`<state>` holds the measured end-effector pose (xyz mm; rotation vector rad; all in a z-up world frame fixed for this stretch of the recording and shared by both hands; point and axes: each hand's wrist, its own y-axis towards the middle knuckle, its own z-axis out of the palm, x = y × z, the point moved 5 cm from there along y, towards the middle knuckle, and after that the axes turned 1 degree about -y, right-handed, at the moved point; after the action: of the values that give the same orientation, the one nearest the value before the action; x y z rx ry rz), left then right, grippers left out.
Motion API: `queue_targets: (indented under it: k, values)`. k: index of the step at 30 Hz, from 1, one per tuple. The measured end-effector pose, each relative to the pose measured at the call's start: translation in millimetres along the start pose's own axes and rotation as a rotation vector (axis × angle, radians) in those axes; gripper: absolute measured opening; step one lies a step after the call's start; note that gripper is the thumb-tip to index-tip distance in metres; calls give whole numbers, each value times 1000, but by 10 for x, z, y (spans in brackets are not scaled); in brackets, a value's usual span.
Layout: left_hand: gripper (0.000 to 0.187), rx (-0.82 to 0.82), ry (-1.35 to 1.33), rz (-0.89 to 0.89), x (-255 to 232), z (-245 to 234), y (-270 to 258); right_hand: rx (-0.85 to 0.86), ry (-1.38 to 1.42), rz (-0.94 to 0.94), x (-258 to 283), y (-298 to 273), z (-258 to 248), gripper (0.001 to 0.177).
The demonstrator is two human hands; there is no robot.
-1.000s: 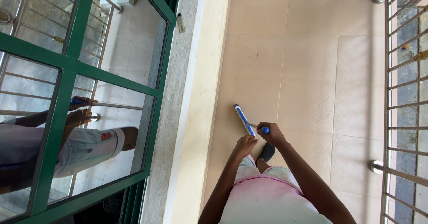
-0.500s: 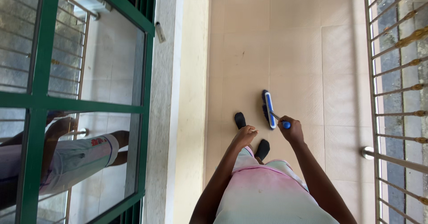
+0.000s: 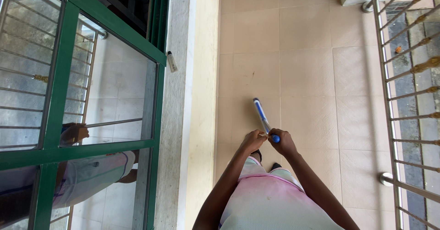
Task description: The person cleans a tiled balcony floor by pushing a blue and white squeegee across the surface, moving from the balcony edge toward the interior doorway.
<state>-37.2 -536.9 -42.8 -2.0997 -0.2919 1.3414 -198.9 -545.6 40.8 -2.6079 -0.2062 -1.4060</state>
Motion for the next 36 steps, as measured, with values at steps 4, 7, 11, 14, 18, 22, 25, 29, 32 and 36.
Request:
queue_targets:
  k: [4,7,11,14,18,22,25,29,32,36]
  values:
    - [57,-3,-16,-46,-57,-182,20,59,42,-11,53,245,194,15]
    - [56,-9,-28,-64,-75,-292,22,33,45,-31,8,365,249,15]
    - [57,32,-72,-151,-80,-379,114,-58,3,51,-254,423,163,12]
    - [56,42,-46,-101,-136,-426,218,-179,-97,35,-504,477,-13,7]
    - [56,46,-30,-93,-145,-534,311,-263,-104,103,-637,635,-251,9]
    - [56,41,-89,-74,-35,-607,348,-345,-45,301,-547,782,-345,9]
    - [56,42,-138,-85,23,-639,383,-338,-83,263,-362,913,-306,8]
    - [55,1,-126,-123,32,-674,442,-239,-50,133,-101,1109,-305,9]
    - [55,-1,-90,-125,-36,-693,522,-86,30,134,21,1313,-218,17]
    - [55,-52,-124,-104,-252,-779,674,32,43,118,57,1670,31,16]
